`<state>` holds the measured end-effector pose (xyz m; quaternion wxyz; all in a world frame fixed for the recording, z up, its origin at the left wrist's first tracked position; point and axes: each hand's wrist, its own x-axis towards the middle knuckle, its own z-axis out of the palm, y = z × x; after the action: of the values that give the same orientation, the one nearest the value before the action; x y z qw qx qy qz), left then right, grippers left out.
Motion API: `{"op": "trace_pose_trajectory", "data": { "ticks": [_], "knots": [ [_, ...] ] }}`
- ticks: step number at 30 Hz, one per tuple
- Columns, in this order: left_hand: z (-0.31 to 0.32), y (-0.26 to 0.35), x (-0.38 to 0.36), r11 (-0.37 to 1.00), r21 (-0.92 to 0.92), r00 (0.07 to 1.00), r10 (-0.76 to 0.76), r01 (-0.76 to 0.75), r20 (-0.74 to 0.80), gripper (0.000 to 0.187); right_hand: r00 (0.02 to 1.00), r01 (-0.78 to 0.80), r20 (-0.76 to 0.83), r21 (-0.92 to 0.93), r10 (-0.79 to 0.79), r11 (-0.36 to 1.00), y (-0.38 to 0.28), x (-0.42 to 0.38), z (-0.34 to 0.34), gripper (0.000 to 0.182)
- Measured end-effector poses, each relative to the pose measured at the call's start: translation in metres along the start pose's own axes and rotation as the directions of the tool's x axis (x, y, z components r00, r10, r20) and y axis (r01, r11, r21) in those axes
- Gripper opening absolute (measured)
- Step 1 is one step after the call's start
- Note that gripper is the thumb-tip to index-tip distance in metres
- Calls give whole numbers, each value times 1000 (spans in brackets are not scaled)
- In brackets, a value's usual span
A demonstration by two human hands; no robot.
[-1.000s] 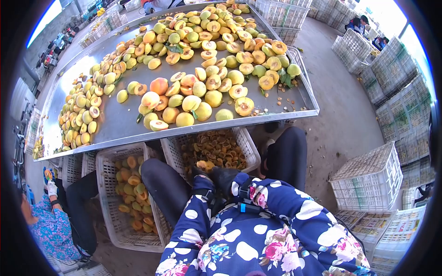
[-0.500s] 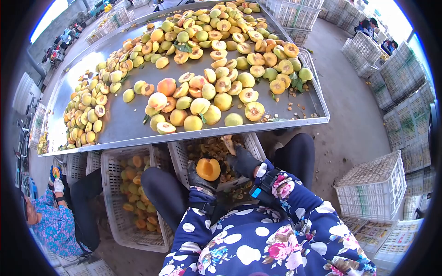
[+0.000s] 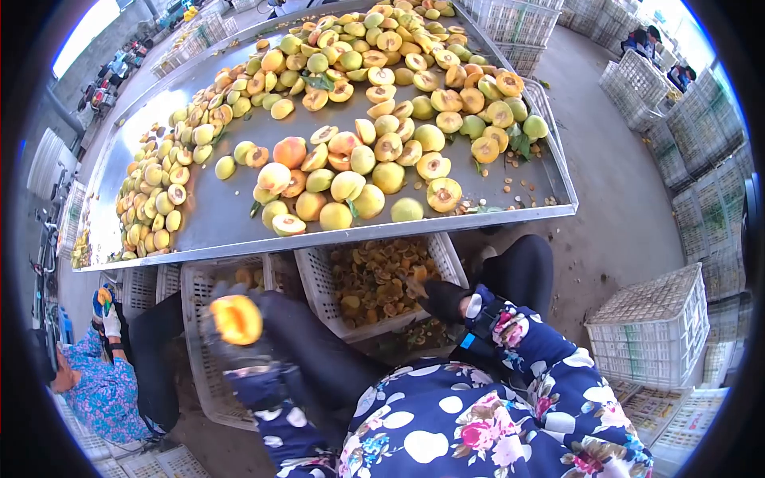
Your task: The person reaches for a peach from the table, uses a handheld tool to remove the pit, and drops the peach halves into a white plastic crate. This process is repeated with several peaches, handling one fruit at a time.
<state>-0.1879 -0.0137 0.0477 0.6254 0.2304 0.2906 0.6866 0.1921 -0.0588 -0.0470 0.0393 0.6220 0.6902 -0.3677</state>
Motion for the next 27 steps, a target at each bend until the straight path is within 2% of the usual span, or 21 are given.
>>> {"op": "trace_pose_trajectory", "data": {
  "ticks": [1, 2, 3, 4, 5, 6, 7, 8, 9, 10, 12, 14, 16, 17, 19, 20, 23, 26, 27],
  "knots": [
    [-6, 28, -1, 1000, 3, 1000, 12, -12, -7, 32, 988, -85, -111, 170, 105, 982, -22, -13, -18, 24],
    [-12, 56, -2, 1000, 6, 1000, 23, -23, -15, 28, 986, -85, -127, 185, 110, 979, -19, -16, -16, 25],
    [-31, 64, -1, 988, 58, 964, 152, -143, -218, 30, 995, -45, -84, 94, 53, 995, -6, -15, 0, 28],
    [-83, 81, 8, 991, 134, 990, 40, -22, -134, 22, 998, 29, -48, -32, -31, 999, 12, -11, 14, 30],
    [-160, 82, 24, 799, 576, 952, 284, -171, -112, 24, 993, 102, -42, -109, -107, 989, 26, -3, 27, 33],
    [-124, 79, 16, 827, 560, 892, 286, -45, -350, 36, 994, 98, -43, -32, -100, 995, 23, -7, 21, 37],
    [-82, 77, 8, 867, 494, 778, 271, 58, -567, 52, 999, -32, 49, 250, 20, 968, -9, -22, -14, 36],
    [-62, 68, 7, 698, 716, 772, 456, -2, -443, 50, 979, -179, 171, 496, 106, 850, -29, -31, -36, 35],
    [-72, 67, 16, 549, 835, 809, 496, -13, -314, 44, 975, -202, 196, 561, 108, 803, -35, -36, -44, 32],
    [-82, 64, 25, 386, 922, 841, 510, -34, -183, 39, 974, -198, 206, 548, 98, 812, -34, -35, -43, 33],
    [-16, 52, 37, 650, 755, 963, 249, -85, -105, 30, 972, -190, 220, 521, 84, 832, -28, -35, -32, 33],
    [24, 31, 65, 645, 756, 977, 211, -113, -34, 30, 988, -109, 148, 460, 46, 881, -21, -29, -16, 34],
    [34, 11, 102, 240, 961, 984, 146, -136, 103, 28, 992, -56, 124, 461, -2, 886, -19, -25, -11, 34],
    [33, -6, 122, -326, 942, 993, 52, -81, 104, 31, 984, -108, 177, 459, 28, 882, -20, -26, -15, 31],
    [60, -28, 133, -759, 649, 998, -16, -50, 58, 36, 996, 13, 73, 378, -43, 926, -10, -21, -1, 31],
    [77, -42, 131, -727, 685, 998, -9, -51, 65, 37, 996, 69, 22, 333, -81, 940, -5, -18, 6, 31],
    [129, -72, 114, -616, 785, 997, 1, -63, 81, 40, 999, 26, 32, 393, -42, 919, -15, -26, -7, 35],
    [80, -80, 143, -270, 955, 983, 100, -125, 157, 48, 995, 15, 79, 521, -65, 853, -13, -23, -10, 36],
    [78, -78, 146, -287, 944, 973, 110, -164, 203, 45, 991, 10, 106, 572, -86, 820, -12, -20, -10, 36]
  ]
}}
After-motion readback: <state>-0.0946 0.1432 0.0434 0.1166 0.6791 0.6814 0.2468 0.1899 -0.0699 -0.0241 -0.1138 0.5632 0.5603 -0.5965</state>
